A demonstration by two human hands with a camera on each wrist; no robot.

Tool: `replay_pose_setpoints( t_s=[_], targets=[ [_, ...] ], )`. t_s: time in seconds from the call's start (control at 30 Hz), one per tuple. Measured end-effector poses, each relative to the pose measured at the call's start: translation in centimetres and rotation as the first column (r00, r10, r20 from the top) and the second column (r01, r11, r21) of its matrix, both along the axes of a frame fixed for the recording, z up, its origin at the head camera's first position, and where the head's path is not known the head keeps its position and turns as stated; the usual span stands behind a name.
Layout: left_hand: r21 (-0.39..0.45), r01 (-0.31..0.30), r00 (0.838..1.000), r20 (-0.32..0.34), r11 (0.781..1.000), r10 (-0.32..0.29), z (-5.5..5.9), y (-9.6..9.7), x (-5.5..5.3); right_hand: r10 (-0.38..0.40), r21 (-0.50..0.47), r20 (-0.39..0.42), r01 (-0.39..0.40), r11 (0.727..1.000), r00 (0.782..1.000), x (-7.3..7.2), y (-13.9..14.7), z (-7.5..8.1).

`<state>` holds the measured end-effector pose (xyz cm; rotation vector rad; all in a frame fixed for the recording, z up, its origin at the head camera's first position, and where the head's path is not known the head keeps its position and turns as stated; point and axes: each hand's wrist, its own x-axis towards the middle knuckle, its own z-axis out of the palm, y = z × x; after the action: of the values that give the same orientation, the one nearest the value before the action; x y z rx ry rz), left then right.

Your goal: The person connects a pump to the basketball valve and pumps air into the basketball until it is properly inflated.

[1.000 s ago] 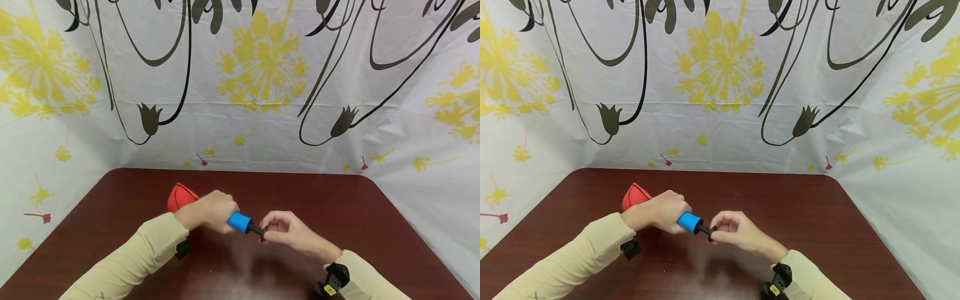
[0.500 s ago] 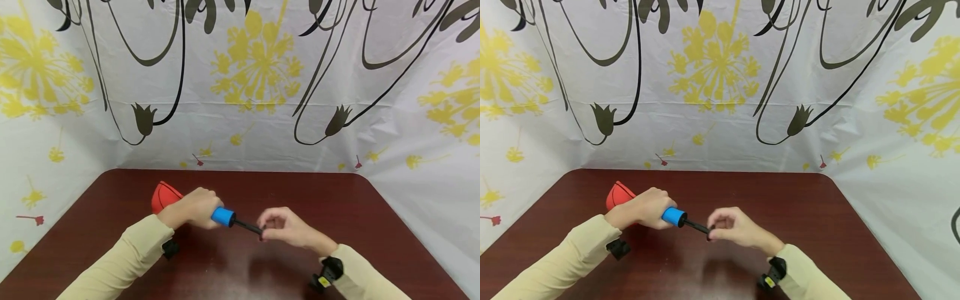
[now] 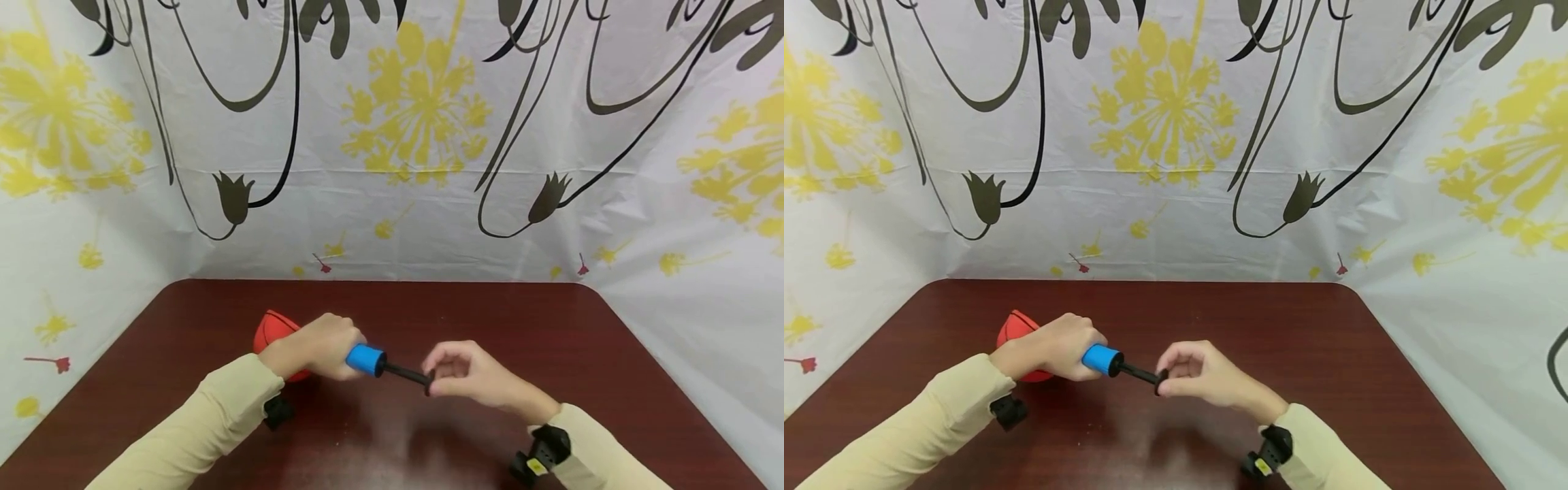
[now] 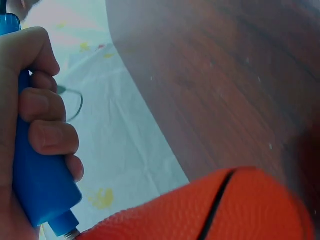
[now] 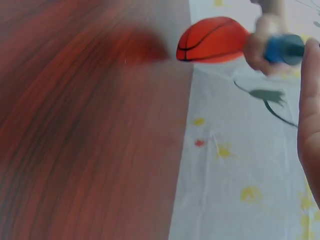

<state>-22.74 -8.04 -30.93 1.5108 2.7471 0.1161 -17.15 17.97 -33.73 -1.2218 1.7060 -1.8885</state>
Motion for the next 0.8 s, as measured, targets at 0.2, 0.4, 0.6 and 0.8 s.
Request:
replay_pose_setpoints(
  t_s=[0.2,0.4,0.6,0.8],
  targets=[
    [0.001,-0.023,0.999,-0.027,1.000,0.023,0.8,-1.1,-0.2,0.061,-0.071,-0.007,-0.061,0.996,0.998,0.9,2.3,0.9],
    [-0.018,-0.040,0.999,-0.036,0.999,0.039,1.2,0.3,0.0,-0.023,-0.060,-0.182,0.012,0.998,0.983,-1.2,-1.3,0.1],
    [-0.048,-0.035,0.998,-0.056,0.998,0.032,1.0,1.2,0.2,-0.105,0.016,-0.201,0.110,0.994,0.974,-1.5,-2.7,-0.2],
    [-0.015,-0.022,0.998,-0.064,1.000,0.021,1.1,0.5,0.2,-0.030,-0.021,-0.060,0.029,0.999,0.998,-0.1,0.6,1.0]
  ],
)
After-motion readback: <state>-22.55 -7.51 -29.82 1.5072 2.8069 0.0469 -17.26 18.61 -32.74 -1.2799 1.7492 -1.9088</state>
